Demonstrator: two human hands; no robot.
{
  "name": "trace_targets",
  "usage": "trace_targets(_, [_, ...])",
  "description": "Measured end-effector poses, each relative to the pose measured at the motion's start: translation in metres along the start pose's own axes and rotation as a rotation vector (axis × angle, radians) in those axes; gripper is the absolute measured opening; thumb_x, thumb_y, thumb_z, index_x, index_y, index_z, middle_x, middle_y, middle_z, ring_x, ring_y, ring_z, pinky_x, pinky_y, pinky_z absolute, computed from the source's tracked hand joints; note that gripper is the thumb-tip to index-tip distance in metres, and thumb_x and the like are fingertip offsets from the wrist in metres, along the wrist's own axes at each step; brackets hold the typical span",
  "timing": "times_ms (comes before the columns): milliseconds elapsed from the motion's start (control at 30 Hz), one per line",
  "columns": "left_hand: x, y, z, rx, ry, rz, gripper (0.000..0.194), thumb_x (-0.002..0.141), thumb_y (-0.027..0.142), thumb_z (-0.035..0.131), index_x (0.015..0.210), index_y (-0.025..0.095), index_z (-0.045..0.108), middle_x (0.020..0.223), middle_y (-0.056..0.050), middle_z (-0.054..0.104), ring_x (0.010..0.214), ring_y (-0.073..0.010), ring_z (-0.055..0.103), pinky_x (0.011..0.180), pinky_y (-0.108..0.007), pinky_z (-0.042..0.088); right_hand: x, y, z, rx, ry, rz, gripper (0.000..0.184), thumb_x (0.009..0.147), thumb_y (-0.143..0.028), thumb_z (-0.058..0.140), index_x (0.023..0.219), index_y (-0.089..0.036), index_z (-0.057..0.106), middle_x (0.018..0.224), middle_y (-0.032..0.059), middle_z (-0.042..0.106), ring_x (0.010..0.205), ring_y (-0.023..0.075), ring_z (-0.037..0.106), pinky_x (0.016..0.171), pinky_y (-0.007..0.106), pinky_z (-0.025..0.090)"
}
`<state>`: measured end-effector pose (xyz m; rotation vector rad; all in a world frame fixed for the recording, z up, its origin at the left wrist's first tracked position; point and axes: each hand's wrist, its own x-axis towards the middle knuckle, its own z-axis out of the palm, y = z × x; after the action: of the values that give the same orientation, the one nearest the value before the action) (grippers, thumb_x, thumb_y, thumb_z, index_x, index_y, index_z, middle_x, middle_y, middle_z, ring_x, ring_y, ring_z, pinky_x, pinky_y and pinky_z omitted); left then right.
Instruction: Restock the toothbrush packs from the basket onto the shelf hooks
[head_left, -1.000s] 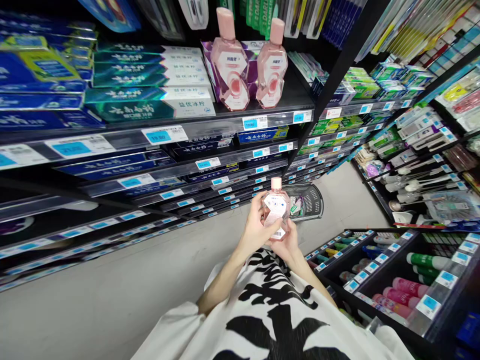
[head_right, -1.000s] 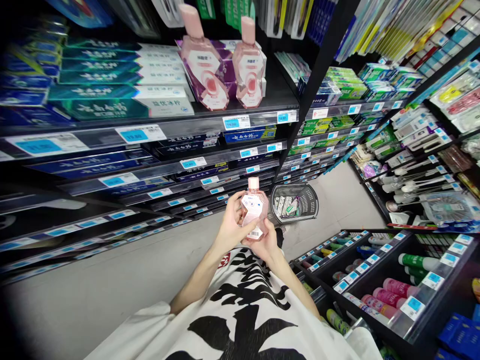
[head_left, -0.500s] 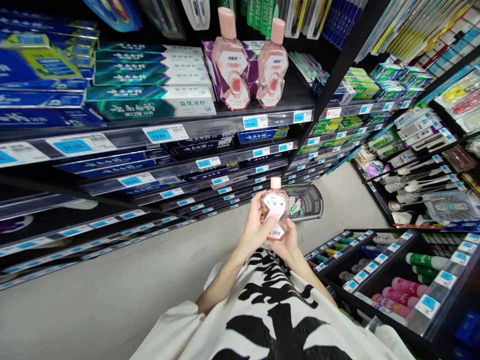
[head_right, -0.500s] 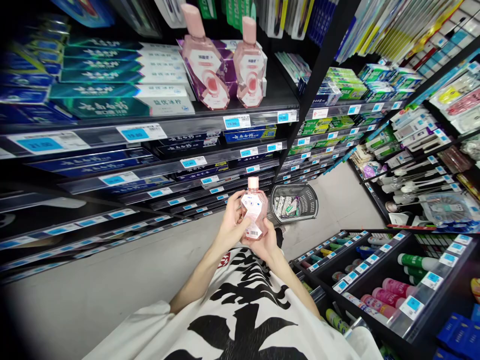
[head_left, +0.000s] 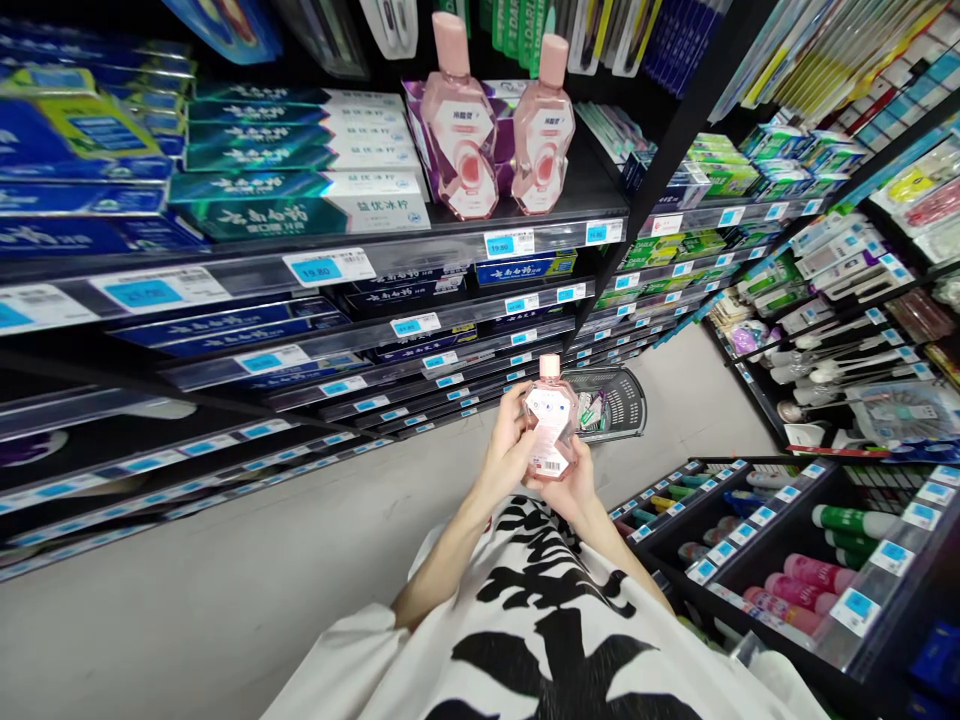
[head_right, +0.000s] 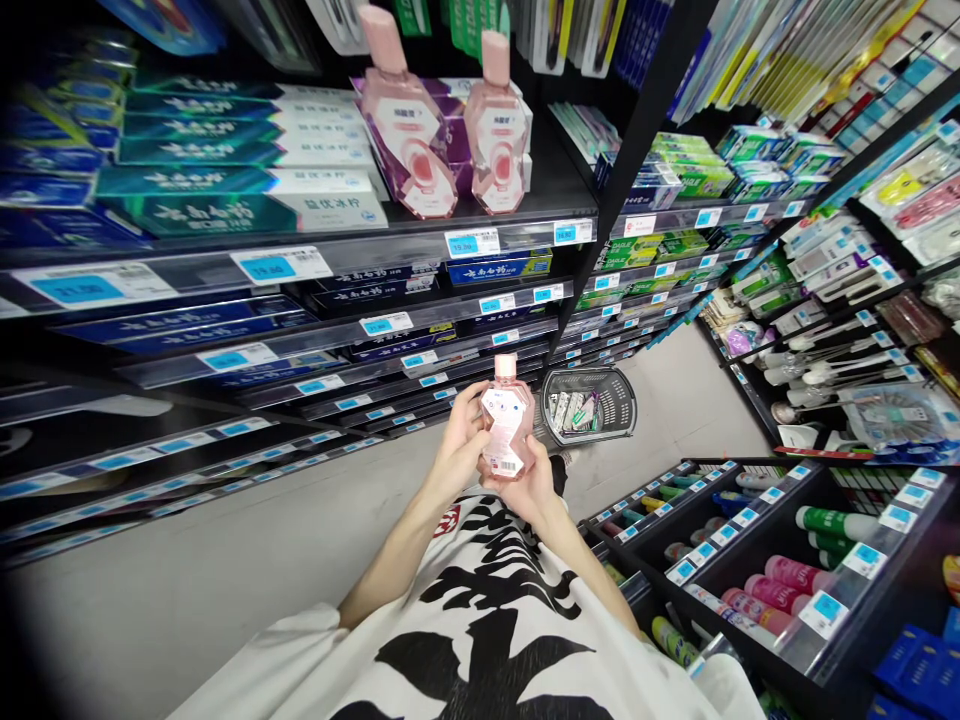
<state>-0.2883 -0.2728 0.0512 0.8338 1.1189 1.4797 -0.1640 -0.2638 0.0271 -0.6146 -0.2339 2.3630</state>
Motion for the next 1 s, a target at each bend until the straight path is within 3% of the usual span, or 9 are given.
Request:
trace_targets(400, [-0.002,0.006,0.006,0.021,0.014,-0.041,0.070,0.078,0.013,0.061,0.143,0.024,0.035,0.143,-0.012,0.052,0.110,-0.0192,0.063,0.087,-0.029,0.051,-0.002,0.000,-0.003,0.019,0.074,0.010,0.056,0.069,-0.053,0.080,0.107,-0.015,0.065,0.085,0.0043,0.070,0.064,0.0183,0.058,0.049,0.025,0.036])
trace_targets(733, [-0.004,0.006,0.005,0.053,-0.008,-0.035,0.074,0.080,0.020,0.068,0.145,0.025,0.033,0.144,-0.013,0.049,0.111,-0.0197,0.062,0.084,-0.028,0.054,-0.002,0.001,-0.007,0.048,0.169,0.013,0.049,0.072,-0.050,0.075,0.106,-0.017,0.064,0.087,0.0042,0.071,0.065,0.0191,0.060,0.053,0.029,0.044])
trace_targets(1000, [-0.003,0.010,0.007,0.087,0.021,-0.062,0.080,0.073,0.020,0.074,0.143,0.025,0.035,0.143,-0.014,0.051,0.110,-0.0215,0.063,0.082,-0.029,0.057,-0.001,0.000,-0.001,0.039,0.159,0.014,0.051,0.068,-0.051,0.077,0.104,-0.017,0.066,0.090,0.0054,0.072,0.068,0.0188,0.059,0.054,0.027,0.042])
